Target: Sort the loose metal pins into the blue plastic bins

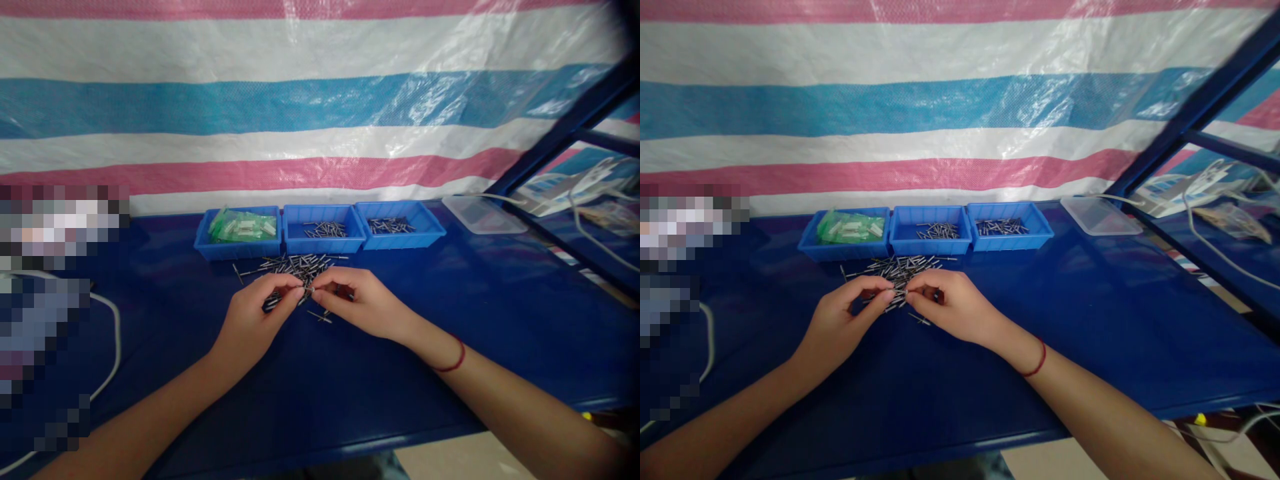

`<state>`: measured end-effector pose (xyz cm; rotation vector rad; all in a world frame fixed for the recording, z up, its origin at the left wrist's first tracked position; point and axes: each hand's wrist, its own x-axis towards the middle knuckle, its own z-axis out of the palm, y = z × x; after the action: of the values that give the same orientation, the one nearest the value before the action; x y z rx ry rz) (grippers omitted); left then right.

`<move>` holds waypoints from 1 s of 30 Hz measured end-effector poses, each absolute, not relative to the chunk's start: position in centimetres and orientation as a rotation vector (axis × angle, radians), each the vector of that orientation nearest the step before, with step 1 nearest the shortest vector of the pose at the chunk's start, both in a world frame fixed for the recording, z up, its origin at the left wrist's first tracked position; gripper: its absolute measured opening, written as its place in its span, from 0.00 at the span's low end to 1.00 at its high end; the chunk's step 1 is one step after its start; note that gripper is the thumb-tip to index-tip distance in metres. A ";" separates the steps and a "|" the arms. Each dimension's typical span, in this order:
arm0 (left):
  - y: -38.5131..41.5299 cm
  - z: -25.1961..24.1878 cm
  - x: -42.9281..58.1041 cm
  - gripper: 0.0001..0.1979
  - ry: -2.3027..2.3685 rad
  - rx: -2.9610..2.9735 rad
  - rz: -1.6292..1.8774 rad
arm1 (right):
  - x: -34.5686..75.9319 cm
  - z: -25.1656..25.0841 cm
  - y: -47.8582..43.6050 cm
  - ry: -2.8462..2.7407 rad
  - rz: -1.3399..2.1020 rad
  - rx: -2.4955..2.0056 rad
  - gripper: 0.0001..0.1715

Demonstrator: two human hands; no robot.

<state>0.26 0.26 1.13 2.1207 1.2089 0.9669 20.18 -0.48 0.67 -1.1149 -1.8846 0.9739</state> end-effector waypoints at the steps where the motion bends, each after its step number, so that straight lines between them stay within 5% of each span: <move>1: 0.3 1.2 0.3 0.05 1.203 2.123 0.974 | 20.2 0.7 -0.5 -1.872 0.959 -1.115 0.07; 25: 0.8 0.5 0.0 0.06 1.180 2.229 0.865 | 20.3 1.6 -1.0 -1.784 0.762 -1.077 0.06; 30: 0.4 0.5 0.0 0.08 1.187 2.242 0.825 | 20.4 1.5 -0.5 -1.704 0.800 -1.126 0.14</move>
<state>-0.02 0.44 0.54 2.2421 1.1874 0.8249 20.42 -0.52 1.53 -1.1264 -1.7041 0.8002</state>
